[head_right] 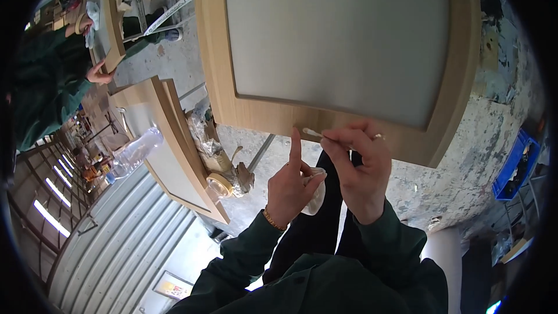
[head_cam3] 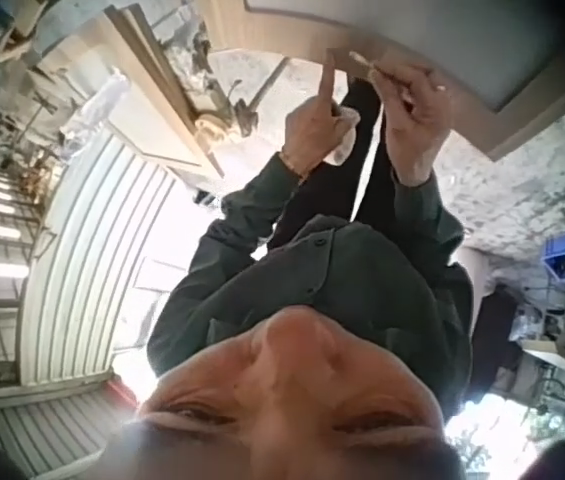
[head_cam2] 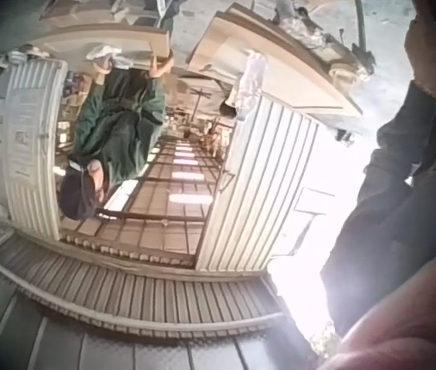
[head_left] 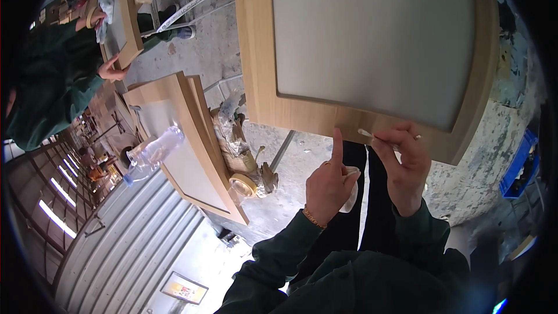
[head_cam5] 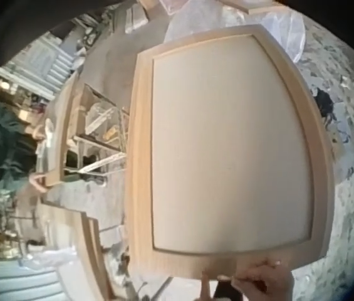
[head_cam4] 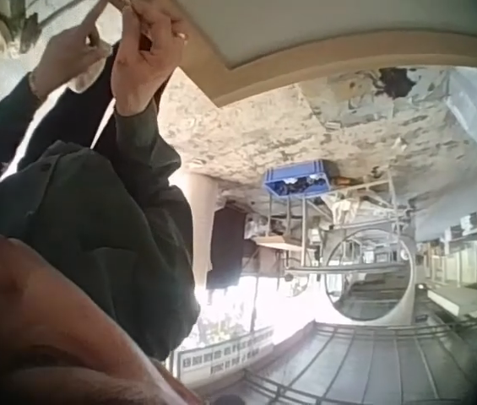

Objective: Applying liquid with a cotton swab and wiping wooden frame edges with a cloth.

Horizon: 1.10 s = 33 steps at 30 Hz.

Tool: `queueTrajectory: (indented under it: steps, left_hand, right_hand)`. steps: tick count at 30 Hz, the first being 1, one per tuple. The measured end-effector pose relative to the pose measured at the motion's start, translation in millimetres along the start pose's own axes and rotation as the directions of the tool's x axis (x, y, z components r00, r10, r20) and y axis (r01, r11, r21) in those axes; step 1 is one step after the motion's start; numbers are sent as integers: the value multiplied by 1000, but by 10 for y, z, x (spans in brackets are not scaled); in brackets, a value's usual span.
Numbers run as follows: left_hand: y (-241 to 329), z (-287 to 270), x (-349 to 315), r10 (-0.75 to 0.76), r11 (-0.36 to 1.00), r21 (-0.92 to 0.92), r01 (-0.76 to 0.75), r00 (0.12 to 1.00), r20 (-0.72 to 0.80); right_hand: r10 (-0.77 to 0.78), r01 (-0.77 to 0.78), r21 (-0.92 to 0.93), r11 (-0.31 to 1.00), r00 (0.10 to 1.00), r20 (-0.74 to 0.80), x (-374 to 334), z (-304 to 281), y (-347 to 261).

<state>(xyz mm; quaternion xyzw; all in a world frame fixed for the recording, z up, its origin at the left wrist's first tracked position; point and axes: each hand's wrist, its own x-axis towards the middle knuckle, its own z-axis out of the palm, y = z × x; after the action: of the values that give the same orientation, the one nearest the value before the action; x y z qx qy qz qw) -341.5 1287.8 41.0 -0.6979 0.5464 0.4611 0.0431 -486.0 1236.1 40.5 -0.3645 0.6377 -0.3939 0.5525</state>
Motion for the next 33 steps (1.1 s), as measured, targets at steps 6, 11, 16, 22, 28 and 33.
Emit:
queueTrajectory:
  steps: [6,11,16,22,28,33]
  left_hand:
    - [-223,35,-291,-133,974,-185,130,991,-5]
    - [-879,314,-586,-273,613,-711,346,936,221]
    - [-1423,665,-852,-227,46,-804,593,790,569]
    - [-2162,831,-1070,-215,-186,-655,733,620,755]
    - [-2457,564,-1013,-145,-164,-612,774,595,791]
    - [-2670,489,-1091,-141,184,-603,776,628,766]
  right_hand:
    - [40,-40,10,999,997,59,-57,334,6]
    - [39,-38,41,998,999,-22,-114,707,0]
    - [-72,63,-56,996,980,-185,-110,1030,38]
    - [-252,185,-211,960,900,-356,-138,1617,192]
    - [-355,172,-378,910,795,-492,-119,1858,242]
    - [-406,139,-450,882,709,-577,-56,1945,330]
